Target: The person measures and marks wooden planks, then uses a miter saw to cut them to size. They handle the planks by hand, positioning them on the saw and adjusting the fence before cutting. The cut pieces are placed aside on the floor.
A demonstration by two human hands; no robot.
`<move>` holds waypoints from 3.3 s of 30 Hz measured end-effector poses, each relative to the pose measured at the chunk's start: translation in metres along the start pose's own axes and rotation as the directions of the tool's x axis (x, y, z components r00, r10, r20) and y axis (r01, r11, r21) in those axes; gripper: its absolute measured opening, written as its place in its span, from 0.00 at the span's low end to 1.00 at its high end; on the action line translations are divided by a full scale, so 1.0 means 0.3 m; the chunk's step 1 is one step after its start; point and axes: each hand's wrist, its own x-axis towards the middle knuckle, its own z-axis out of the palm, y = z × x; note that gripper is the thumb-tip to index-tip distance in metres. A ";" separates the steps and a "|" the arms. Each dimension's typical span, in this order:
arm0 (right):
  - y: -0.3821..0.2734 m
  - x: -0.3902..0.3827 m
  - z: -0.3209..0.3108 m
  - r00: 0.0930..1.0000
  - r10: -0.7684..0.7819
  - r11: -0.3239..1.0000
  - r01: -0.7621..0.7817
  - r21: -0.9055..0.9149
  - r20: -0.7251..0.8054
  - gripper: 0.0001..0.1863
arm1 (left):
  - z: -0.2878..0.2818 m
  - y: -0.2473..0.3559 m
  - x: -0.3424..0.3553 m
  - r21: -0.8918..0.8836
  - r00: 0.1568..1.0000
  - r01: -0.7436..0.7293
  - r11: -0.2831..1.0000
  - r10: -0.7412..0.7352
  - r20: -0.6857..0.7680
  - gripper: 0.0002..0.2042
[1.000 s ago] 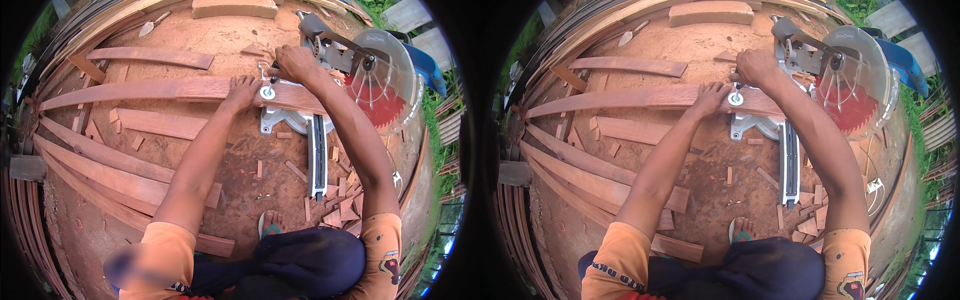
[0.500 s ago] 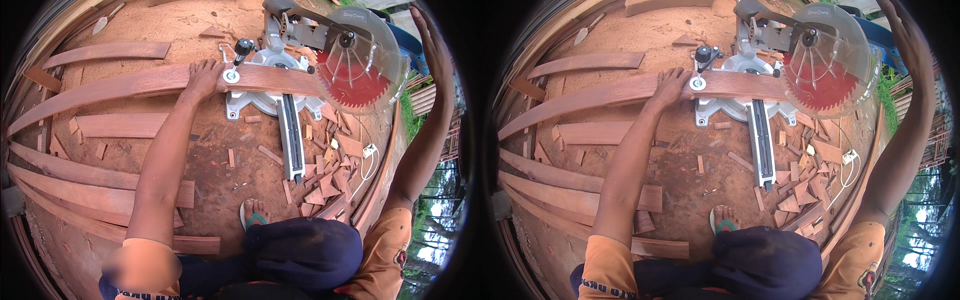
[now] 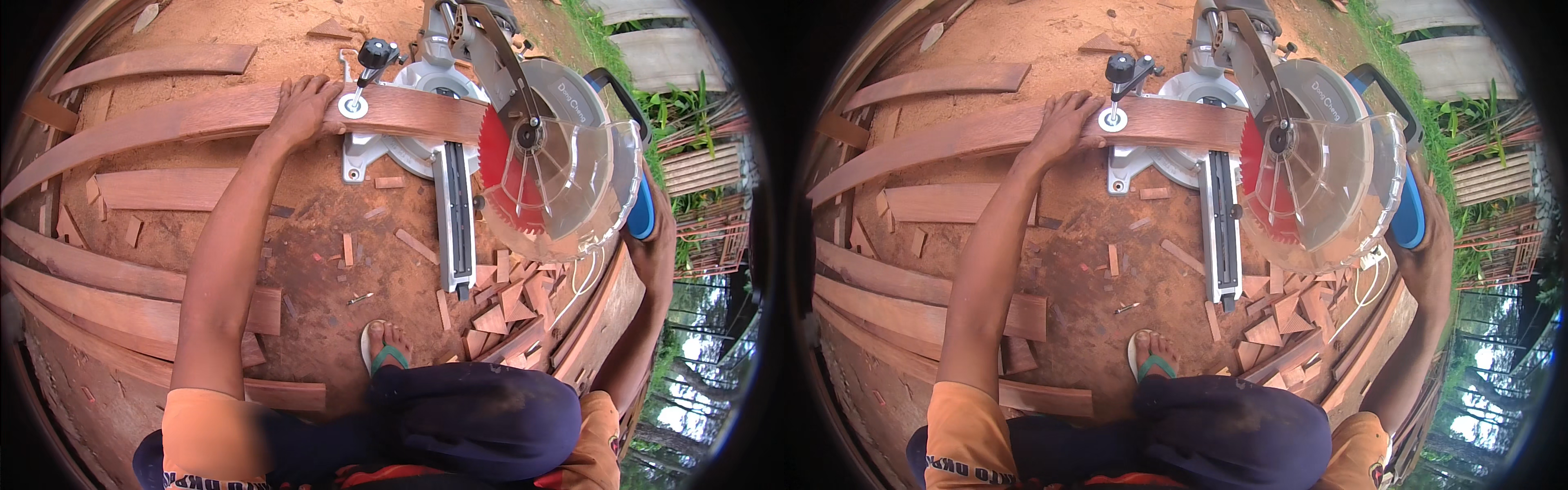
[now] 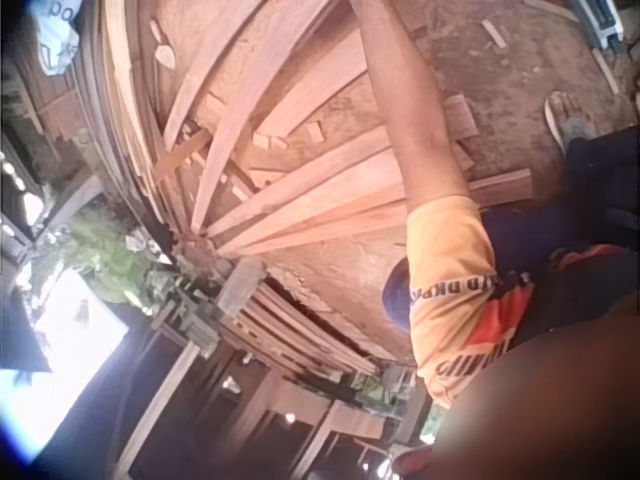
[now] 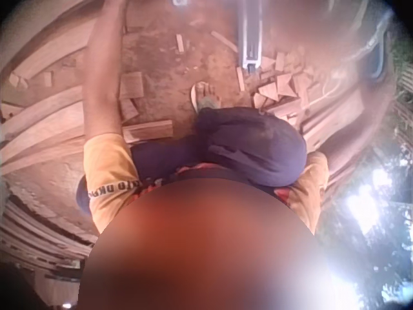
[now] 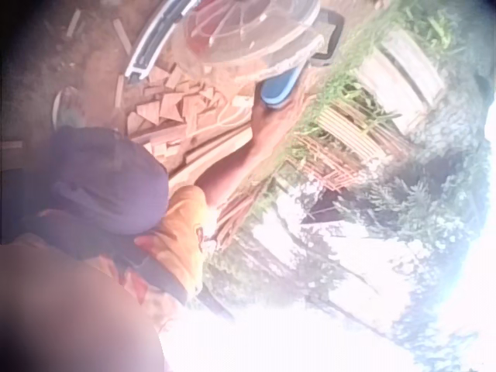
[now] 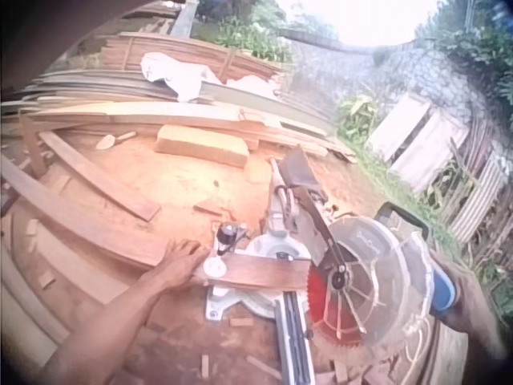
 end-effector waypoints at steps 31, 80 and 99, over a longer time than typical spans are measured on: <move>-0.034 -0.207 0.305 0.986 0.143 0.986 -0.149 -0.069 -0.086 0.52 | -0.039 0.008 0.000 0.007 0.996 -0.092 0.996 0.092 -0.002 0.41; -0.668 0.527 0.427 0.932 -0.273 0.819 0.095 0.567 0.238 0.13 | -0.124 0.155 0.007 0.123 0.957 0.116 0.986 -0.145 0.253 0.46; -0.157 0.327 1.099 0.653 0.336 -0.226 -0.644 0.731 0.679 0.28 | 0.011 0.095 0.078 0.020 0.997 -0.073 0.997 0.072 0.042 0.44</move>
